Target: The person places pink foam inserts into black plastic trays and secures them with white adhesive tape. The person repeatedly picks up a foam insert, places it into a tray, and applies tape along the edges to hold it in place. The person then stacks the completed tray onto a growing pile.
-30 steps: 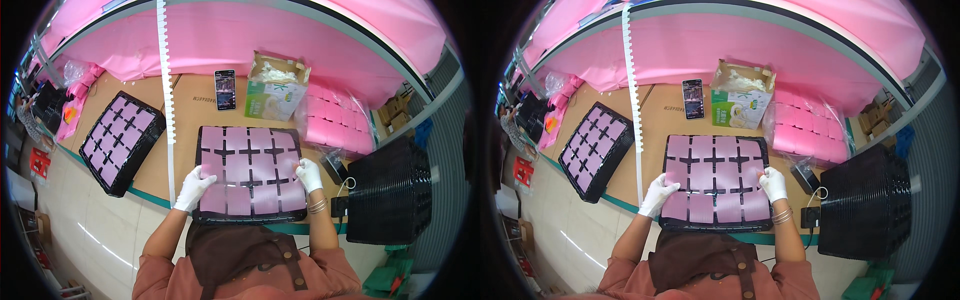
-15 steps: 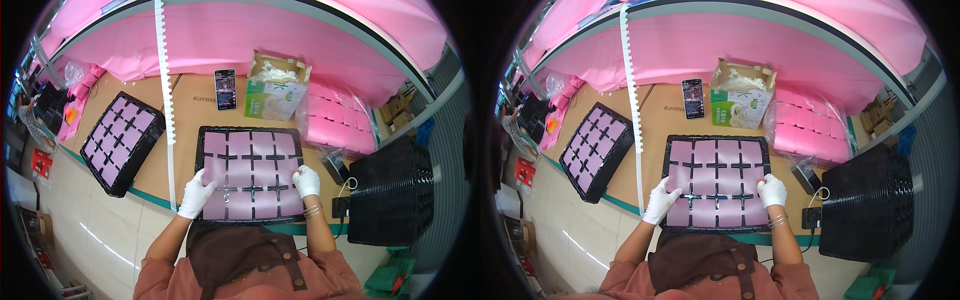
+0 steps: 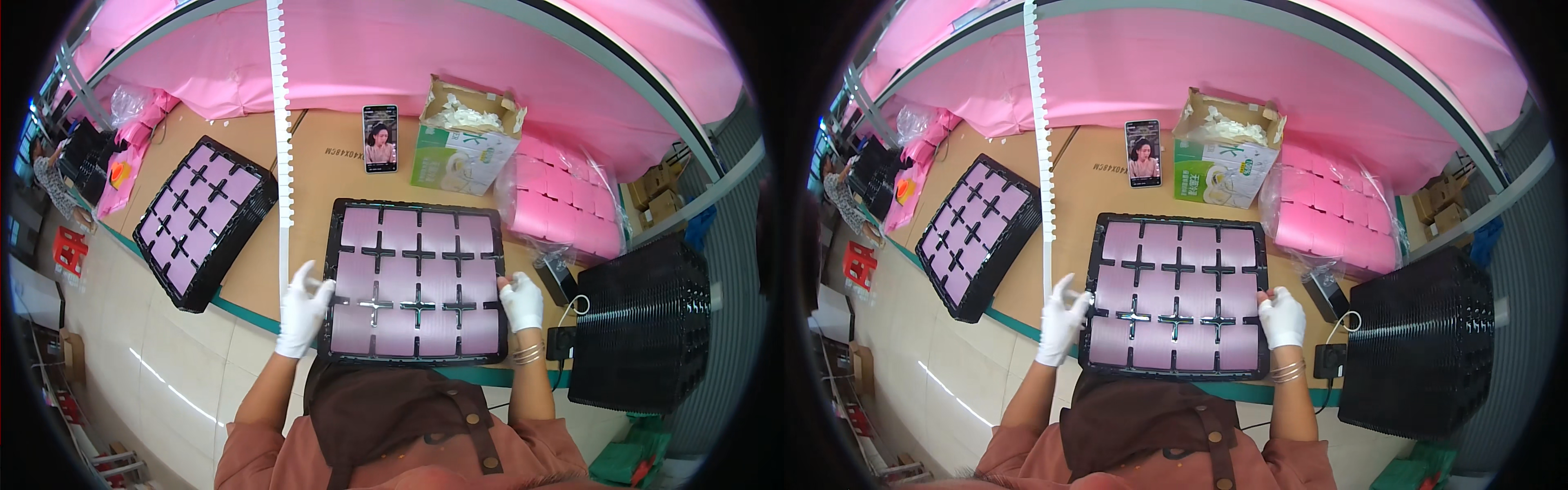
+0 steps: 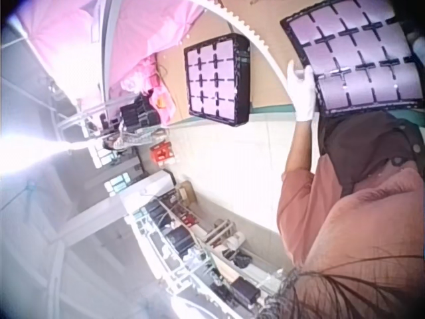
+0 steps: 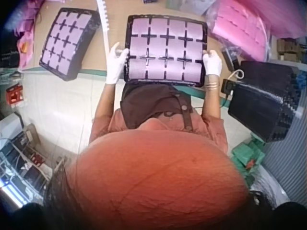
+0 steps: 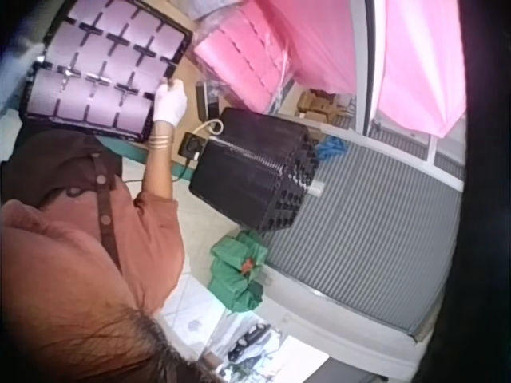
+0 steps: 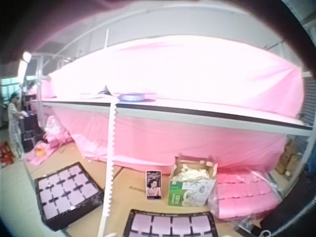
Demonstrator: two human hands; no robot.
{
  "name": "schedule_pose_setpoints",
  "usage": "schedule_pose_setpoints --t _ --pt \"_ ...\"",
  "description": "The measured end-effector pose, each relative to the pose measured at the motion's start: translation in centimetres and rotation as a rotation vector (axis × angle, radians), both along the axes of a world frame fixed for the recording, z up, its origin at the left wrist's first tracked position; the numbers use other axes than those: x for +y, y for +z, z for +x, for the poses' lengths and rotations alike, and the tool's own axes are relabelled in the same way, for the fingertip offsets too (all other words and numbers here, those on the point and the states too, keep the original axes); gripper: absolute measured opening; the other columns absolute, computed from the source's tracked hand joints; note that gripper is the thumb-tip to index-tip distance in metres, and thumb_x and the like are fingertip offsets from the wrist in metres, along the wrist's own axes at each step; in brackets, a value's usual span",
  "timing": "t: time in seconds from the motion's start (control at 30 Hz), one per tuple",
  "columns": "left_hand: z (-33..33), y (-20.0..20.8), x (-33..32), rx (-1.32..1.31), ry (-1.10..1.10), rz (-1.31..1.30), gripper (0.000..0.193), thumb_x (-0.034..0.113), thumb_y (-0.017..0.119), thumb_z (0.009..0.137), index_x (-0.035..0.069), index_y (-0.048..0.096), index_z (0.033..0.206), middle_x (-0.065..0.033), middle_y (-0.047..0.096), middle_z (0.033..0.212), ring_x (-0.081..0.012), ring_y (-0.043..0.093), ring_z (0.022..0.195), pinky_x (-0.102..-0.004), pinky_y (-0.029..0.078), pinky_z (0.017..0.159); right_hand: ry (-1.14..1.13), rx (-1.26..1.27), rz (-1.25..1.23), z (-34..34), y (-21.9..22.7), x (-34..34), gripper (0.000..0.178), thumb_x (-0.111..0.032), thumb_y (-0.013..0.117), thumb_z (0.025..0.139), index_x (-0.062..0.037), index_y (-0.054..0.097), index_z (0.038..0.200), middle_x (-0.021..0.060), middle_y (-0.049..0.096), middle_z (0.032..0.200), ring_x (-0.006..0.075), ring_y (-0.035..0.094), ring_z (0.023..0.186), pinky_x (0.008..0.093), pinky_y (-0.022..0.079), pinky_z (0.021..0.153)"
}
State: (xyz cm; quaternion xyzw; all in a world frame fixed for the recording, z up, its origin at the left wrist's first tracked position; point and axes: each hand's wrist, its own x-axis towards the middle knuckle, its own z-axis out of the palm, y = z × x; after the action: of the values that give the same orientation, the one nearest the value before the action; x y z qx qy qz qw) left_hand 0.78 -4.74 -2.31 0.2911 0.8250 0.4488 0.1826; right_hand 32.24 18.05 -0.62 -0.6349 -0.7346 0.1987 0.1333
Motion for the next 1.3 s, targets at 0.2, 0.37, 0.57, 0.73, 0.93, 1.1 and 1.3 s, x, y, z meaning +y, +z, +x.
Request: schedule_pose_setpoints --t 0.2,0.37,0.57,0.73,0.93,1.1,1.3 --pt "-3.1 0.7 3.4 -0.018 -0.017 0.184 0.040 0.018 0.063 0.093 0.001 0.056 0.129 -0.0084 0.067 0.096 -0.0137 0.063 0.085 -0.0289 0.051 0.080 0.223 0.364 0.078 0.1 -1.3 5.1 0.024 -0.022 0.067 0.087 -0.0012 0.066 0.099 0.0169 0.071 0.087 0.0259 0.070 0.081 0.0366 0.053 0.076" --pt "-2.6 -0.9 12.7 -0.266 -0.327 0.155 0.038 0.024 0.061 0.094 0.000 0.059 0.124 -0.0109 0.068 0.100 -0.0163 0.066 0.091 -0.0296 0.053 0.081 0.365 1.041 -0.649 -6.4 -2.6 9.3 0.030 -0.017 0.061 0.093 0.0020 0.055 0.115 0.0149 0.065 0.104 0.0259 0.067 0.089 0.0325 0.057 0.077" --pt "-5.1 -2.8 17.8 -0.505 -0.109 0.004 0.027 0.022 0.053 0.097 -0.001 0.063 0.108 -0.0086 0.067 0.079 -0.0163 0.066 0.060 -0.0302 0.055 0.062 0.079 1.126 -0.673 -8.4 -6.2 13.3 0.018 -0.005 0.048 0.093 0.0026 0.052 0.108 0.0203 0.063 0.097 0.0325 0.068 0.089 0.0426 0.060 0.077" --pt "-5.4 -1.6 14.7 -0.225 -0.130 0.034 0.025 0.021 0.055 0.095 -0.002 0.065 0.101 -0.0128 0.069 0.083 -0.0184 0.068 0.071 -0.0317 0.054 0.069 0.214 0.752 -0.051 -5.9 -7.9 13.8 0.009 -0.007 0.052 0.093 -0.0021 0.056 0.099 0.0115 0.064 0.088 0.0200 0.066 0.079 0.0298 0.053 0.071" --pt "0.1 3.8 6.7 -0.047 -0.565 -0.113 0.027 0.026 0.059 0.093 0.000 0.068 0.095 -0.0209 0.067 0.081 -0.0327 0.068 0.077 -0.0380 0.052 0.073 0.266 0.919 -0.778 -1.0 -0.9 1.9 0.026 -0.026 0.062 0.096 -0.0003 0.061 0.092 0.0119 0.068 0.083 0.0192 0.069 0.067 0.0297 0.057 0.059" --pt "2.5 2.5 4.1 0.361 -1.012 -0.437 0.035 0.033 0.056 0.093 0.000 0.064 0.084 -0.0171 0.066 0.080 -0.0380 0.065 0.074 -0.0443 0.053 0.066 0.275 0.726 -0.991 0.1 -2.9 -0.7 0.031 -0.028 0.061 0.096 0.0009 0.061 0.085 0.0127 0.068 0.074 0.0211 0.069 0.062 0.0304 0.056 0.055" --pt "2.9 2.4 -0.7 0.495 -1.115 -0.449 0.033 0.034 0.055 0.093 0.004 0.064 0.081 -0.0163 0.064 0.086 -0.0361 0.066 0.078 -0.0479 0.052 0.065 0.471 -0.095 -0.872 0.9 0.7 -2.2 0.043 -0.041 0.059 0.096 -0.0011 0.063 0.080 0.0116 0.068 0.067 0.0185 0.069 0.058 0.0292 0.055 0.055"
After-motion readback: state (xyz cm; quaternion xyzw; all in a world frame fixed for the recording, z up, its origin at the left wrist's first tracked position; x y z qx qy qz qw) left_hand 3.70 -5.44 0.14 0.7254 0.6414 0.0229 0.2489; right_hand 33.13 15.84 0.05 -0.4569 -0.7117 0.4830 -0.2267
